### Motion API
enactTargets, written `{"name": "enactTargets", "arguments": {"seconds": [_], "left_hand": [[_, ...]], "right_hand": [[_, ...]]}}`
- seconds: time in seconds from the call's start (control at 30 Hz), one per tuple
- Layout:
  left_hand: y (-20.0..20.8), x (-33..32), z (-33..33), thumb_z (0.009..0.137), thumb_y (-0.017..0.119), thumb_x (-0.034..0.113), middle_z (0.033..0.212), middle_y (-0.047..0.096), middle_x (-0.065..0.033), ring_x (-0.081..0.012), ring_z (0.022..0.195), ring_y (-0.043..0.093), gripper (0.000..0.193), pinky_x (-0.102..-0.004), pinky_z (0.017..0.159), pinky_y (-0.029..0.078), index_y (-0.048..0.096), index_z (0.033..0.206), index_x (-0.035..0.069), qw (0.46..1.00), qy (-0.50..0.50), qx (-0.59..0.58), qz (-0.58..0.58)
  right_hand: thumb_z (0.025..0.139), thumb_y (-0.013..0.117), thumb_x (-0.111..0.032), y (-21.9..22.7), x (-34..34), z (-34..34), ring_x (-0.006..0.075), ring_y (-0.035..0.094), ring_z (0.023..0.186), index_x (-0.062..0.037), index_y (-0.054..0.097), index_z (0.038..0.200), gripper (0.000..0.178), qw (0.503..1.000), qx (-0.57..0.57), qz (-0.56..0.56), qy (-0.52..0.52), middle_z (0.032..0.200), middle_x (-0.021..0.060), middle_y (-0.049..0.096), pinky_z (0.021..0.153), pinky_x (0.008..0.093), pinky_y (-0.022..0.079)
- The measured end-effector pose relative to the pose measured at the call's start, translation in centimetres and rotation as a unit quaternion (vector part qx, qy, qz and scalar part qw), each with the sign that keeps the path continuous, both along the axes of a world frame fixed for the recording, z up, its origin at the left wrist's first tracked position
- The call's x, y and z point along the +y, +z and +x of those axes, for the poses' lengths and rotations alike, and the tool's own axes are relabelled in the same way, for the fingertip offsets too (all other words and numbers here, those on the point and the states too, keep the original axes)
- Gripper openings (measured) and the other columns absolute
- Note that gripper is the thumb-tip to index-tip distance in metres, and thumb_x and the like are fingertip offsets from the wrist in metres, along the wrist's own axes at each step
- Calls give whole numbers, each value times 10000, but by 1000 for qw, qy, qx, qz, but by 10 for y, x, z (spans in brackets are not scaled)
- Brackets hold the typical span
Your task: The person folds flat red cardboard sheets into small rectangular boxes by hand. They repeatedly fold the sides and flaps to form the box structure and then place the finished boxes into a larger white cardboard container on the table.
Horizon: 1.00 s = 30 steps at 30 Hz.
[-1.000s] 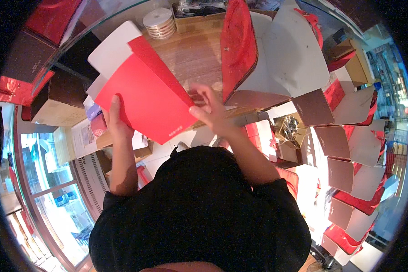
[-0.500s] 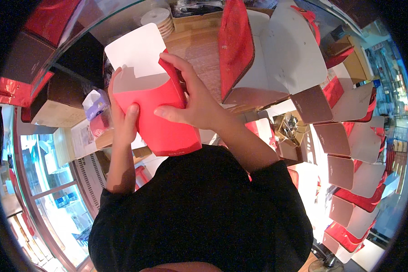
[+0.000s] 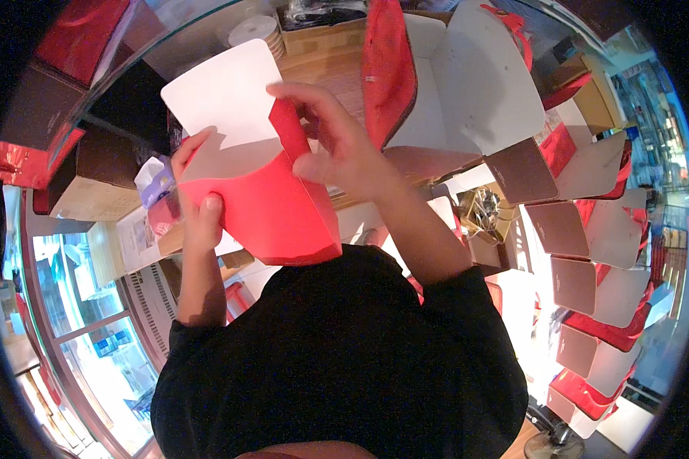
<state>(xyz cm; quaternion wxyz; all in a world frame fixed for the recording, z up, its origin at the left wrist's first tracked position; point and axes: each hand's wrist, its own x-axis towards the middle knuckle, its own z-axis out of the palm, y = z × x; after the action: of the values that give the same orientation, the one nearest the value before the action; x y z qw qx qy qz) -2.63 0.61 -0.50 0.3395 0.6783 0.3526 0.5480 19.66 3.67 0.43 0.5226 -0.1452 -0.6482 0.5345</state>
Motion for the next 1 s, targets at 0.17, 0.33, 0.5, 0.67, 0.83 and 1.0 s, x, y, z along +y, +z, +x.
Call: {"name": "enactTargets", "arguments": {"seconds": [0.17, 0.33, 0.5, 0.67, 0.83, 1.0], "left_hand": [[2, -1, 0, 746, 662, 493, 1213, 435, -171, -268, 1117, 451, 791, -383, 946, 365, 369, 1267, -24, 998, -15, 44, 41], [3, 4, 4, 739, 680, 455, 1156, 454, -164, -254, 1047, 469, 771, -382, 916, 376, 375, 1260, -24, 997, -3, 58, 55], [4, 2, 11, 750, 660, 474, 1180, 440, -164, -258, 1090, 450, 782, -376, 929, 369, 357, 1266, -29, 999, -8, 8, 38], [-1, 3, 7, 760, 634, 513, 1221, 412, -165, -263, 1112, 440, 799, -379, 940, 365, 345, 1272, -28, 999, 14, -19, 32], [-3, 7, 6, 751, 638, 527, 1218, 415, -161, -265, 1116, 438, 807, -385, 943, 361, 353, 1271, -21, 999, 4, -17, 37], [-1, 8, 3, 733, 661, 488, 1212, 431, -163, -272, 1107, 443, 782, -390, 943, 360, 378, 1258, -18, 998, 13, 41, 52]], "right_hand": [[915, 384, -557, 23, 15, 14, 218, 388, 1241, -9, 297, 1387, 728, 992, -74, -88, 44, 1319, 133, 436, 1028, 349, 290], [880, 404, -611, 12, 9, 9, 216, 366, 1263, -12, 221, 1422, 828, 995, -76, -54, -44, 1405, 132, 343, 1041, 346, 272], [835, 563, -475, 2, -7, -14, 220, 371, 1253, -35, 248, 1406, 787, 985, 80, -6, -152, 1378, 118, 349, 1035, 349, 290], [706, 775, -274, -6, -18, -7, 207, 406, 1211, -83, 334, 1361, 813, 993, -12, 39, -113, 1275, 99, 400, 990, 343, 366], [643, 814, -332, -1, -12, -1, 217, 410, 1205, -82, 341, 1360, 895, 993, -54, 55, -91, 1301, 106, 380, 1008, 363, 345], [651, 795, -350, 7, -6, 2, 235, 447, 1147, -81, 411, 1313, 812, 988, -117, 69, -71, 1195, 114, 449, 979, 360, 361]]}}
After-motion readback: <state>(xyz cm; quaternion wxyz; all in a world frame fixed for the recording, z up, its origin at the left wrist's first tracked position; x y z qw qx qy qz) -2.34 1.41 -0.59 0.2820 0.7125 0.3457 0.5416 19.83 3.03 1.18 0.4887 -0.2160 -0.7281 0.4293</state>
